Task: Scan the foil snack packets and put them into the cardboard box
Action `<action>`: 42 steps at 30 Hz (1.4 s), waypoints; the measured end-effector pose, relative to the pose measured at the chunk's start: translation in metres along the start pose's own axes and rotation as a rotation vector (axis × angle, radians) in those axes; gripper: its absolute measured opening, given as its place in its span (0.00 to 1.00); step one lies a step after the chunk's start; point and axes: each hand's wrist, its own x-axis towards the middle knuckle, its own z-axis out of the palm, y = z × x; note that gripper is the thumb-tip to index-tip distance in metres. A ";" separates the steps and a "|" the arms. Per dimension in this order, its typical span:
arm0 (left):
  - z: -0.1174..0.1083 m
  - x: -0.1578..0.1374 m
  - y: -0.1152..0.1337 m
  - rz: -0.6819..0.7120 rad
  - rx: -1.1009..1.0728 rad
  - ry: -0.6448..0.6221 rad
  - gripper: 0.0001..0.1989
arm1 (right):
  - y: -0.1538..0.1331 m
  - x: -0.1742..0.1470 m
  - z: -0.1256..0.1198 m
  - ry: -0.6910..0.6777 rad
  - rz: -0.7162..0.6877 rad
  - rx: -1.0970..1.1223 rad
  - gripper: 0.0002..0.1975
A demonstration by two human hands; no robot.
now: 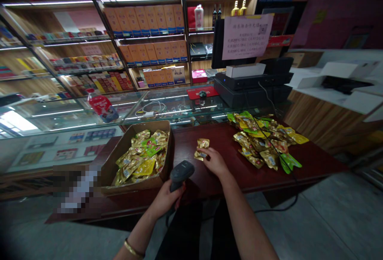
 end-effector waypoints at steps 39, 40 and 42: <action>0.000 0.003 -0.007 0.002 -0.077 0.052 0.22 | 0.015 -0.008 -0.068 0.388 0.328 -1.057 0.21; 0.000 0.003 -0.007 0.007 -0.074 0.053 0.22 | 0.013 -0.008 -0.060 0.372 0.291 -1.033 0.19; 0.000 0.003 -0.007 0.013 -0.066 0.055 0.22 | 0.009 -0.010 -0.048 0.333 0.234 -0.965 0.17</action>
